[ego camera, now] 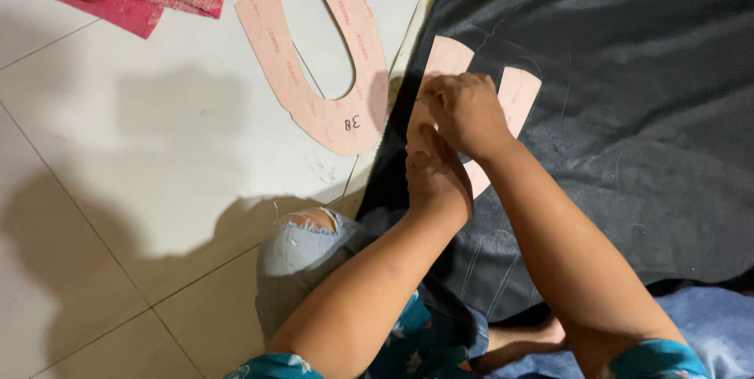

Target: The person places a U-shaped paper pattern onto a large piece of black fabric and uses a small tool to trace its outline. They repeat this process for multiple patterns, moving the template to new positions on the fabric after each trace.

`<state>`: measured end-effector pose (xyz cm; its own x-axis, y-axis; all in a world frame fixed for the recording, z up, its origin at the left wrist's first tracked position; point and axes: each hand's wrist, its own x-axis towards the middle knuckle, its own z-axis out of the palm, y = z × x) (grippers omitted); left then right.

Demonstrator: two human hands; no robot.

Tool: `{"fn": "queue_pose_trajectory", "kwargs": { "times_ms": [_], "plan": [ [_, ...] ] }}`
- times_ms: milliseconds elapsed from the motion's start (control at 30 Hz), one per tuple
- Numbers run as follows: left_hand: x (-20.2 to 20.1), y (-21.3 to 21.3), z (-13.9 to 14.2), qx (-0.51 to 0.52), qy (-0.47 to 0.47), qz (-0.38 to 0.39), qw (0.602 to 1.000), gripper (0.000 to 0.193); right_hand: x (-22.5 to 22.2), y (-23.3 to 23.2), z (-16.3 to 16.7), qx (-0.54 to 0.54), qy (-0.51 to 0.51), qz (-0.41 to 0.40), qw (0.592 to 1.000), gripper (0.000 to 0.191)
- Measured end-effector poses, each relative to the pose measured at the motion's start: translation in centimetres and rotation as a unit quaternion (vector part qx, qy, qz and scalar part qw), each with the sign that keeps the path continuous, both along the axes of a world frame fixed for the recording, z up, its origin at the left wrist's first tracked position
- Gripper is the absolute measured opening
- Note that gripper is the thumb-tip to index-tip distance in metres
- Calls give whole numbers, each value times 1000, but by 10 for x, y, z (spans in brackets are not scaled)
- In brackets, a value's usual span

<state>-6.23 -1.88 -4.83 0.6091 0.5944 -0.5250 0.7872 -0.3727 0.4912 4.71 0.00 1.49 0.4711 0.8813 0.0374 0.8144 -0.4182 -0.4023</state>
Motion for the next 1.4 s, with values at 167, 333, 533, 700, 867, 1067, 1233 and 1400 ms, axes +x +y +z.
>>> {"fn": "queue_pose_trajectory", "kwargs": {
  "times_ms": [167, 333, 533, 700, 867, 1067, 1233, 1400],
  "plan": [
    [13, 21, 20, 14, 70, -234, 970, 64, 8, -1, -4, -40, 68, 48, 996, 22],
    [12, 37, 54, -18, -64, -17, 998, 62, 34, 13, 1, 42, 28, -2, 999, 18],
    [18, 49, 66, 12, -46, -94, 994, 75, 29, 4, 3, -9, 79, 67, 995, 13],
    [23, 50, 61, -107, -7, 28, 994, 76, 58, 20, -6, 28, 33, -12, 999, 16],
    [23, 54, 62, 36, 29, -183, 982, 103, 47, 7, -7, 1, 0, 45, 999, 12],
    [24, 56, 69, -115, 59, -92, 987, 112, 29, 5, -6, 4, -1, 101, 995, 11],
    [23, 57, 62, 5, -6, -160, 987, 91, 79, 26, -4, 63, 17, 0, 998, 15],
    [20, 68, 59, -31, -69, -128, 989, 79, 78, 26, -4, 48, 4, 40, 998, 15]
  ]
}}
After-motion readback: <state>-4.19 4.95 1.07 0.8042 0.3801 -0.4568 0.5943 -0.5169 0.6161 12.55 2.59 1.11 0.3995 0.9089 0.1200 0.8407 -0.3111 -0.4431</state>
